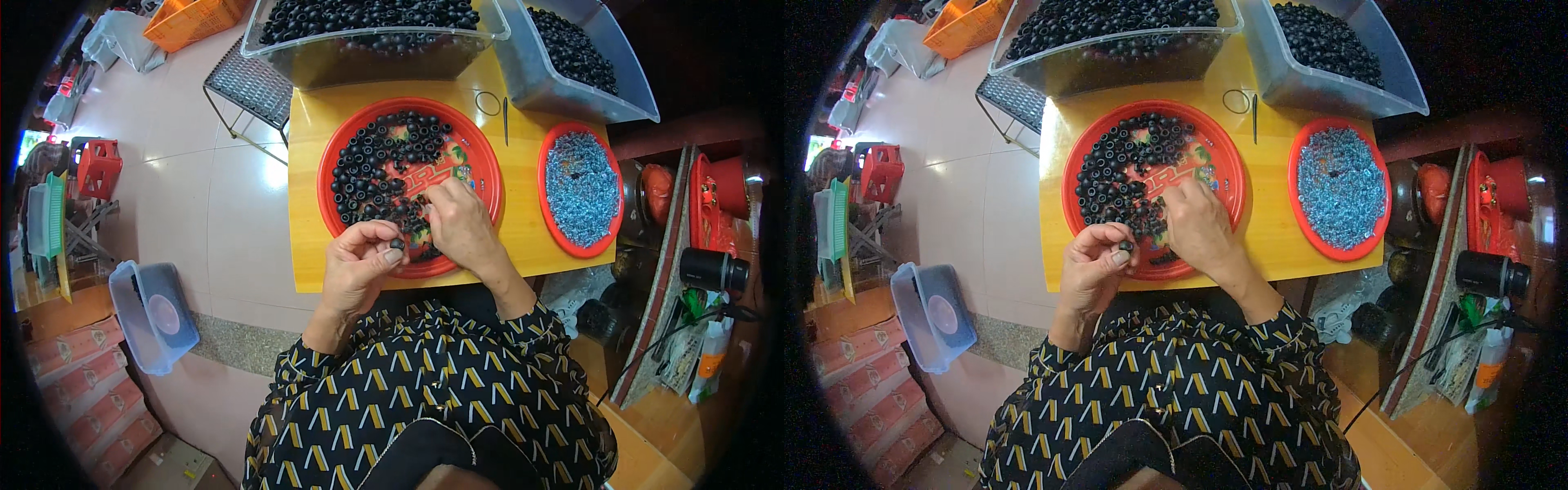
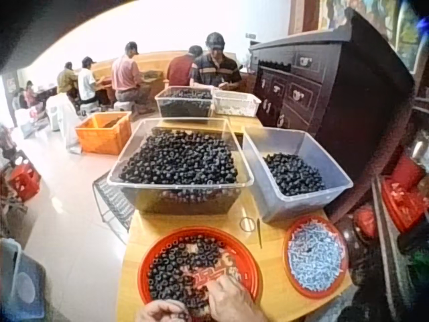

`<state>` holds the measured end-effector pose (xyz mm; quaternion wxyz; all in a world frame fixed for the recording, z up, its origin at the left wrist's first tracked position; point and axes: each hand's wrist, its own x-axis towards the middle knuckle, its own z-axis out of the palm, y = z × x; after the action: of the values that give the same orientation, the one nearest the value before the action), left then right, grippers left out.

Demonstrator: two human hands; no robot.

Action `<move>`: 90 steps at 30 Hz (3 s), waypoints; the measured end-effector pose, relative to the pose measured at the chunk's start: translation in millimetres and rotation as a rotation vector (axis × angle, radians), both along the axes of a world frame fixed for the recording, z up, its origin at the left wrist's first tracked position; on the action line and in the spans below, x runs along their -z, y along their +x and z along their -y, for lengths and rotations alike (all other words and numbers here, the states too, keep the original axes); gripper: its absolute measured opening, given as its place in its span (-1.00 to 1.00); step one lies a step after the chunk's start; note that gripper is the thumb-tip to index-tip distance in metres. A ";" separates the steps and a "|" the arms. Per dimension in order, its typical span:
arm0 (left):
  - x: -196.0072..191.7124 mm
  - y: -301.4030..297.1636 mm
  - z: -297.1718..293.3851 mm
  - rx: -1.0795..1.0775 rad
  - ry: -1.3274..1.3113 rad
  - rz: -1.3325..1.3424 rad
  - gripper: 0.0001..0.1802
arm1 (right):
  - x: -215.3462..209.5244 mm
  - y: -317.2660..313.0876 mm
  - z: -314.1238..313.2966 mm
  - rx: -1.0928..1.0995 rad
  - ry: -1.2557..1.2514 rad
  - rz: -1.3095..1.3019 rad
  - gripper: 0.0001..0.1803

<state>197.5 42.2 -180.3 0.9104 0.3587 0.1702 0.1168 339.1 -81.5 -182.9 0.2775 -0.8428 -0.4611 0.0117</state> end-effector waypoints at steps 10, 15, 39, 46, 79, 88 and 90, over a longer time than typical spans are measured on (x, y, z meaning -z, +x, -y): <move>3.3 12.9 16.6 0.041 -0.091 0.093 -0.78 | -28.7 -11.5 33.6 0.007 0.483 -1.133 -0.85; 4.7 17.8 18.2 0.050 -0.168 0.093 -0.78 | -31.9 -18.7 43.2 0.058 0.604 -1.461 -0.84; 0.1 10.5 16.2 0.047 0.277 0.153 -0.76 | -41.3 -32.4 31.4 0.034 0.580 -1.382 -0.88; -8.2 13.4 12.1 0.029 0.743 0.241 -0.82 | -37.1 -20.6 37.2 -0.061 0.526 -1.754 -0.79; -4.6 3.3 7.0 -0.088 0.950 0.021 -0.79 | -158.1 72.4 58.6 -0.814 0.672 -1.334 -0.66; -7.7 26.0 -14.7 -0.154 1.497 -0.073 -0.77 | -218.1 8.1 65.3 -1.483 0.833 -0.949 -0.70; -5.1 39.3 -20.1 -0.190 1.612 -0.066 -0.77 | -219.8 9.3 63.1 -1.453 0.894 -0.917 -0.65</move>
<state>236.8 62.3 -175.2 0.3527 0.8915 0.0905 0.2697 348.3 -144.6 36.9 0.6503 -0.0825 -0.6785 0.3315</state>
